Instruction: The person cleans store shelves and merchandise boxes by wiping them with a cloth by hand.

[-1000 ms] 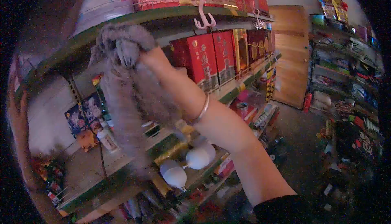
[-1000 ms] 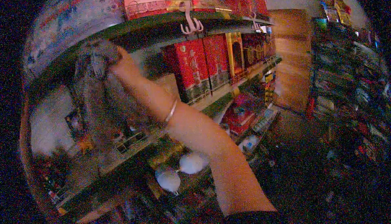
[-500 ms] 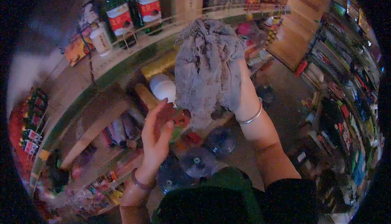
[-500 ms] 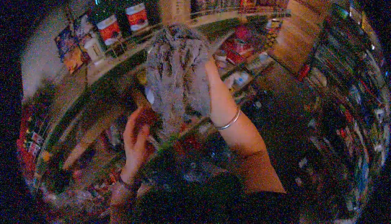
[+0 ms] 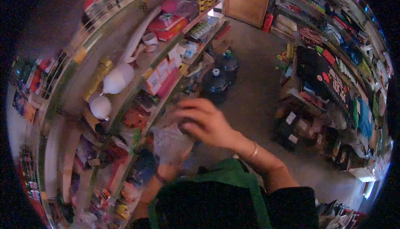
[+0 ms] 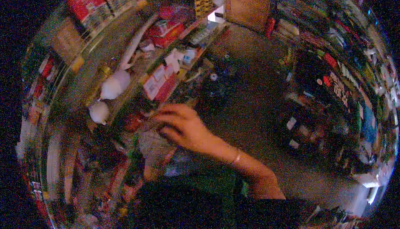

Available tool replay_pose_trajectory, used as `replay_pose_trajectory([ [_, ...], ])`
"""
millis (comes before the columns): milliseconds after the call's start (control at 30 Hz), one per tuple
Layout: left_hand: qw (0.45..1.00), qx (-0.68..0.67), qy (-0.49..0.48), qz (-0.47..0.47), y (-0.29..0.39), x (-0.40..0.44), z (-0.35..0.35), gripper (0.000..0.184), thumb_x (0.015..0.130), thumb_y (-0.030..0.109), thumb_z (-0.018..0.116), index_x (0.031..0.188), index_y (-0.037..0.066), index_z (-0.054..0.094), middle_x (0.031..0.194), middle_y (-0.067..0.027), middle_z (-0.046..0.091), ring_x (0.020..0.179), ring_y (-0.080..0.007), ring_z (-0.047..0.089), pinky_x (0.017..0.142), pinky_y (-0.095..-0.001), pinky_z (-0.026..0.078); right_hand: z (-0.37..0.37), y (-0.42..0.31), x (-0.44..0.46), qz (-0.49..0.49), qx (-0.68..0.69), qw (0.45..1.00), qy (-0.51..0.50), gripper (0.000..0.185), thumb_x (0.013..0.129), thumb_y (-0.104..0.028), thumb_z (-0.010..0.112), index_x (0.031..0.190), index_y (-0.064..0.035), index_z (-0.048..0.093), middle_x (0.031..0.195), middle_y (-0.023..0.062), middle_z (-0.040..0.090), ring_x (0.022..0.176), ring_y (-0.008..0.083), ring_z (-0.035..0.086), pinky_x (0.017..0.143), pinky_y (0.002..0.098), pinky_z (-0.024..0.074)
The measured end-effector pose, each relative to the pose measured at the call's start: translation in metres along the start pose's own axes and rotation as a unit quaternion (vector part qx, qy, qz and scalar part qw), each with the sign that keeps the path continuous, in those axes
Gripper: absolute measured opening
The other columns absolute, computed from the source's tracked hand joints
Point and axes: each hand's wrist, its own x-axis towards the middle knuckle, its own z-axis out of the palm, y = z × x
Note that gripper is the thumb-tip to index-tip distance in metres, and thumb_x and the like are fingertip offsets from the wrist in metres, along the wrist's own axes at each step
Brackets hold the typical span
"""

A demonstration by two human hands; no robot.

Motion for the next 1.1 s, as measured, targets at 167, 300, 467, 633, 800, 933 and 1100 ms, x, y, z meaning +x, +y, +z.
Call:
replay_pose_trajectory([
  [167, 0.965, 0.243, -0.05, 0.089, -0.078, 0.12, 0.079, 0.047, 0.091, 0.025, 0.045, 0.133, 0.006, 0.033, 0.131, -0.0092, 0.039, 0.119, -0.0199, 0.039, 0.098, -0.0336, 0.034, -0.139, 0.06, -0.086, 0.201, -0.025, 0.966, 0.163, 0.024, 0.08, -0.004, 0.058, 0.103, -0.0046, 0.061, 0.108, 0.0127, 0.059, 0.1, 0.027, 0.056, 0.086, 0.0342, 0.0446],
  [300, 0.906, 0.386, -0.078, 0.154, -0.127, 0.184, 0.106, 0.047, 0.091, 0.025, 0.045, 0.132, 0.006, 0.033, 0.132, -0.0094, 0.038, 0.12, -0.0202, 0.038, 0.098, -0.0331, 0.034, -0.193, 0.097, -0.131, 0.292, 0.012, 0.937, 0.193, 0.026, 0.081, -0.004, 0.057, 0.107, -0.0037, 0.059, 0.107, 0.0124, 0.059, 0.099, 0.0247, 0.057, 0.086, 0.0315, 0.0441],
  [467, 0.641, 0.72, -0.09, 0.25, -0.148, 0.249, 0.157, 0.045, 0.088, 0.025, 0.047, 0.129, 0.006, 0.041, 0.127, -0.0134, 0.045, 0.119, -0.0241, 0.04, 0.1, -0.0363, 0.032, -0.223, 0.139, -0.102, 0.279, -0.033, 0.941, 0.188, 0.043, 0.077, -0.011, 0.065, 0.117, -0.0053, 0.051, 0.113, 0.0157, 0.052, 0.105, 0.0317, 0.051, 0.089, 0.0358, 0.0429],
  [633, 0.474, 0.837, -0.108, 0.252, -0.171, 0.349, 0.163, 0.045, 0.086, 0.03, 0.046, 0.124, 0.005, 0.047, 0.123, -0.0139, 0.048, 0.114, -0.0294, 0.044, 0.096, -0.0417, 0.035, -0.255, 0.252, -0.069, 0.271, -0.079, 0.943, 0.178, 0.035, 0.071, 0.009, 0.056, 0.103, -0.0061, 0.061, 0.096, 0.0086, 0.052, 0.08, 0.019, 0.055, 0.067, 0.0269, 0.0459],
  [800, 0.484, 0.832, -0.13, 0.24, -0.163, 0.485, 0.184, 0.039, 0.085, 0.027, 0.046, 0.118, 0.007, 0.049, 0.118, -0.0111, 0.051, 0.102, -0.0271, 0.051, 0.085, -0.039, 0.041, -0.331, 0.379, -0.004, 0.251, -0.099, 0.941, 0.206, 0.041, 0.065, 0.011, 0.052, 0.101, -0.0055, 0.062, 0.091, 0.0102, 0.057, 0.086, 0.0257, 0.056, 0.081, 0.0301, 0.0446],
  [933, 0.585, 0.768, -0.094, 0.244, -0.15, 0.586, 0.195, 0.039, 0.085, 0.026, 0.046, 0.119, 0.007, 0.048, 0.118, -0.0108, 0.051, 0.103, -0.0265, 0.051, 0.086, -0.0384, 0.041, -0.385, 0.458, 0.065, 0.253, -0.006, 0.941, 0.226, 0.042, 0.065, 0.013, 0.05, 0.102, -0.0041, 0.062, 0.093, 0.0094, 0.057, 0.089, 0.022, 0.055, 0.082, 0.0277, 0.0429],
  [1100, 0.916, 0.38, -0.1, 0.078, -0.162, 0.713, 0.219, 0.039, 0.086, 0.025, 0.047, 0.12, 0.007, 0.046, 0.118, -0.0104, 0.051, 0.103, -0.0258, 0.051, 0.087, -0.0376, 0.041, -0.451, 0.544, 0.114, 0.261, -0.005, 0.937, 0.231, 0.029, 0.078, 0.006, 0.05, 0.105, -0.0012, 0.059, 0.099, 0.004, 0.054, 0.09, 0.0125, 0.051, 0.081, 0.0217, 0.0392],
])
